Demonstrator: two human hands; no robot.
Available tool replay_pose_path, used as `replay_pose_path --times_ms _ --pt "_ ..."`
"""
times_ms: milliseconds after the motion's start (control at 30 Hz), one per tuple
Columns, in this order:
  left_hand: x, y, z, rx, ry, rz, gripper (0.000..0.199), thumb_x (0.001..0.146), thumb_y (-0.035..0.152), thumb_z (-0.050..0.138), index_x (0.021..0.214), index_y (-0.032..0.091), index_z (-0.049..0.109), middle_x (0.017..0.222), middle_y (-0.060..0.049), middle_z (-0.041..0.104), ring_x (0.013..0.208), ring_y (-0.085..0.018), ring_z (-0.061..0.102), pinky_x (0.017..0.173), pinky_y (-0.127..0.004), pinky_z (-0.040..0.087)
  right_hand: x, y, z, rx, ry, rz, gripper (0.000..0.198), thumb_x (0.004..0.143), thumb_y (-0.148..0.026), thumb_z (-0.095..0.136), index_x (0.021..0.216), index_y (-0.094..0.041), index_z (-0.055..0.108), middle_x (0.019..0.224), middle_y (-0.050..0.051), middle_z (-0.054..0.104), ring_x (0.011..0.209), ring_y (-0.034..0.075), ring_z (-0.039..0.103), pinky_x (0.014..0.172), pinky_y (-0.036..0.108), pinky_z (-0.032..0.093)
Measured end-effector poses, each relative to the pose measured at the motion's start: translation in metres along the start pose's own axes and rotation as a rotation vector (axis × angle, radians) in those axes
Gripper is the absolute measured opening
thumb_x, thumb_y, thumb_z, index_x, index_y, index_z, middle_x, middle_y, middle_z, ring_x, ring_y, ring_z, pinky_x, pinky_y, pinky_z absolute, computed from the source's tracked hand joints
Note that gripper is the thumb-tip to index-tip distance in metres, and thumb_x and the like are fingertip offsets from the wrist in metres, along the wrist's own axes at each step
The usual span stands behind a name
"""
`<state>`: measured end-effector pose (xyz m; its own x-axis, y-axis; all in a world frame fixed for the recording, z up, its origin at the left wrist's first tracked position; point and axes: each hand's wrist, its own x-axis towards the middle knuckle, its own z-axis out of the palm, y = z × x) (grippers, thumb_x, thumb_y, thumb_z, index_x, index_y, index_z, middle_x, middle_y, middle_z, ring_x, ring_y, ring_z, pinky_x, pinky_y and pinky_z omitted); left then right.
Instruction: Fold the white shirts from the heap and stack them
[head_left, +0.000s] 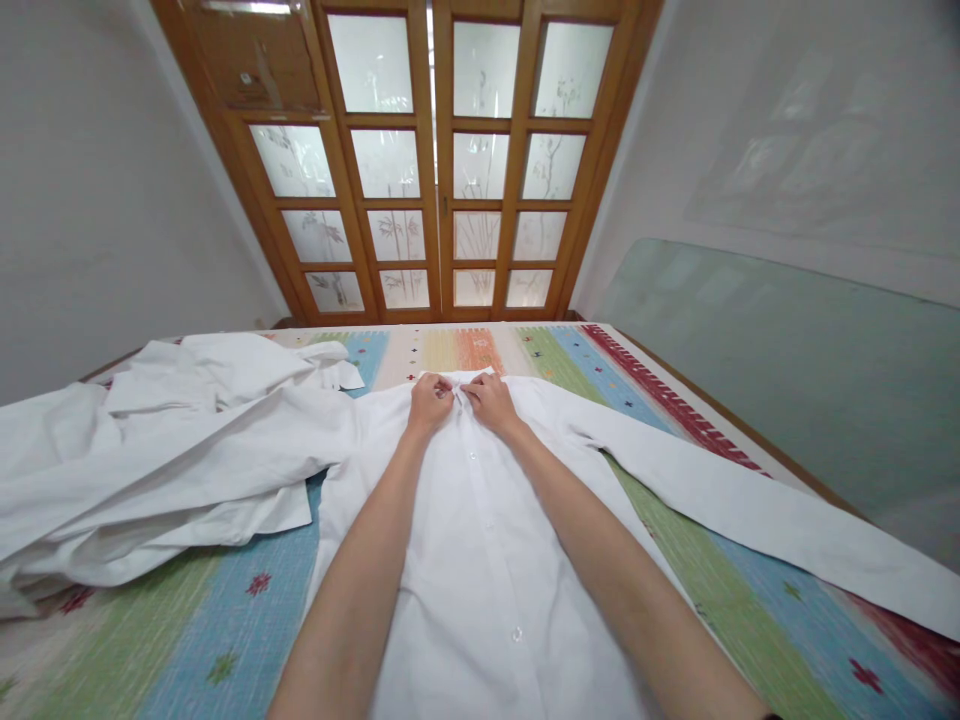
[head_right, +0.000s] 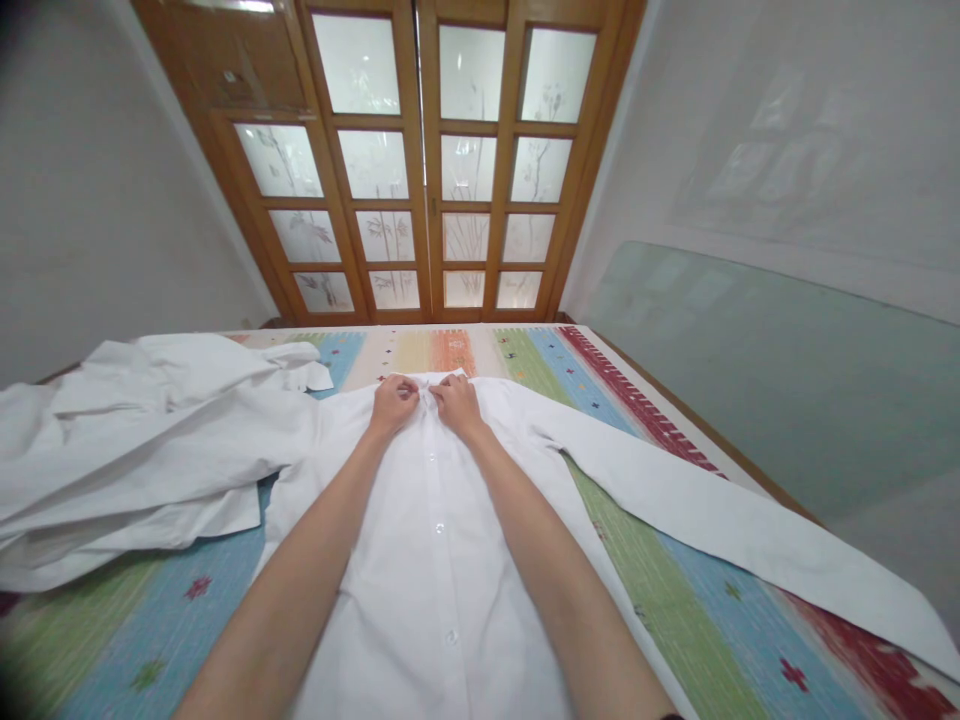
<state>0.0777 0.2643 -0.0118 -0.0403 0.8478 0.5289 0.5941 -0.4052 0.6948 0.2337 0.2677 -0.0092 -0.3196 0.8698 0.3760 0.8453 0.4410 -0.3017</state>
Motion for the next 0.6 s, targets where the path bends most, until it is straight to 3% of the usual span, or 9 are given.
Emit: replay_pose_path --times_ms 133,300,400,500,600 --pt "-0.003 0.004 -0.005 0.05 -0.115 0.037 0.008 0.069 0.012 0.057 0.069 0.019 0.061 0.075 -0.004 0.066 0.077 -0.02 0.062 0.082 -0.035 0.051 -0.003 -0.007 -0.004 -0.122 -0.064 0.039 0.035 0.096 -0.026 0.043 0.123 -0.027 0.065 0.123 0.011 0.057 0.113 0.028 0.044 0.091 0.039 0.037" --pt "-0.013 0.006 -0.022 0.089 -0.26 0.073 0.004 0.068 0.023 0.067 0.071 0.021 0.067 0.082 -0.006 0.071 0.084 -0.025 0.065 0.088 -0.038 0.048 -0.009 -0.004 -0.017 -0.079 -0.127 0.008 0.038 0.092 -0.023 0.049 0.128 -0.026 0.06 0.132 0.01 0.054 0.119 0.027 0.043 0.095 0.039 0.037" --pt "-0.019 0.006 -0.033 0.134 -0.321 0.075 0.015 0.068 0.032 0.07 0.08 0.022 0.068 0.093 -0.009 0.072 0.092 -0.028 0.065 0.091 -0.04 0.047 -0.015 -0.005 -0.028 -0.011 -0.062 0.003 0.026 0.09 -0.028 0.054 0.111 -0.02 0.068 0.118 0.011 0.062 0.111 0.024 0.05 0.09 0.034 0.038" --pt "-0.026 0.012 -0.039 0.218 -0.365 0.051 0.023 0.071 0.037 0.07 0.089 0.021 0.067 0.103 -0.011 0.07 0.103 -0.031 0.062 0.099 -0.046 0.041 -0.021 -0.011 -0.036 0.1 -0.128 0.056 0.028 0.092 -0.038 0.053 0.087 -0.017 0.07 0.088 0.007 0.069 0.083 0.018 0.059 0.073 0.026 0.04" --pt "-0.033 0.021 -0.04 0.293 -0.367 0.002 0.025 0.077 0.038 0.066 0.094 0.021 0.064 0.113 -0.013 0.067 0.111 -0.034 0.057 0.104 -0.059 0.031 -0.023 -0.021 -0.036 0.113 -0.16 0.138 0.03 0.087 -0.044 0.059 0.079 -0.017 0.07 0.082 0.007 0.071 0.076 0.018 0.062 0.065 0.024 0.038"
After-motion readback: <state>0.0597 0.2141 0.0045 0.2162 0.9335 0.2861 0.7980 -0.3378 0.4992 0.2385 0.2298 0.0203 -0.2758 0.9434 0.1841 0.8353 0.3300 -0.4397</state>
